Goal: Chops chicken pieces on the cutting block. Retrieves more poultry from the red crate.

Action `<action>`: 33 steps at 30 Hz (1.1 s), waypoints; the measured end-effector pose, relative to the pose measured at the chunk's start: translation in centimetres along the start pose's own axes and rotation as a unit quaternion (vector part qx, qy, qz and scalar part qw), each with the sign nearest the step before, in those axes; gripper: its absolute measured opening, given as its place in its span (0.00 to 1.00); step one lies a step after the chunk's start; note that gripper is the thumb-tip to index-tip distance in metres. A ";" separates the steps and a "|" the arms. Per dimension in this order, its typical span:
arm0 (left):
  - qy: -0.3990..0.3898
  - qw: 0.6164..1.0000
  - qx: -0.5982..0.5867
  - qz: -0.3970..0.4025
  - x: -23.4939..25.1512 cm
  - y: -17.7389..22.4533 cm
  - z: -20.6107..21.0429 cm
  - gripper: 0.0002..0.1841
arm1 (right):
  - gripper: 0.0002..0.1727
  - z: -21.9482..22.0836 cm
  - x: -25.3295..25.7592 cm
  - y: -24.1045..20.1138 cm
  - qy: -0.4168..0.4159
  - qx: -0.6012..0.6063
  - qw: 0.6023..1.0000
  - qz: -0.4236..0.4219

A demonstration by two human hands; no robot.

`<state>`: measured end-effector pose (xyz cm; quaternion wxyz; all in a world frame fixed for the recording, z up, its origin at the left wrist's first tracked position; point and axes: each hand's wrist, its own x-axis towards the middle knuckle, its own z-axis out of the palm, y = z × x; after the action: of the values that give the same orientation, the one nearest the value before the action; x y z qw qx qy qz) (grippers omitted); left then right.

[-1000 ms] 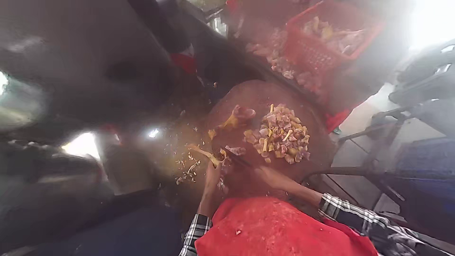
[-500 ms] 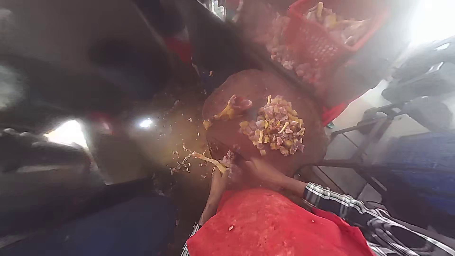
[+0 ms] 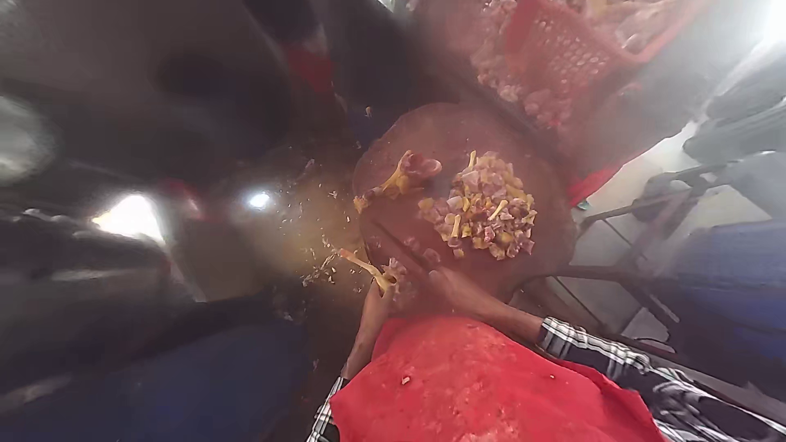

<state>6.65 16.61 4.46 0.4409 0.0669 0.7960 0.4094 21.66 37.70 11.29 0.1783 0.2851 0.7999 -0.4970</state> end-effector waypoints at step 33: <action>0.111 0.983 -0.136 0.046 0.6 3.7 -1.6 0.21 | 0.39 -4.9 -2.7 -3.9 0.030 -0.018 0.997 -0.072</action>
<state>4.13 18.35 7.14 0.3353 -0.0028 0.7732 0.5383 21.24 39.96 17.69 0.1228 0.2386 0.8321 -0.4855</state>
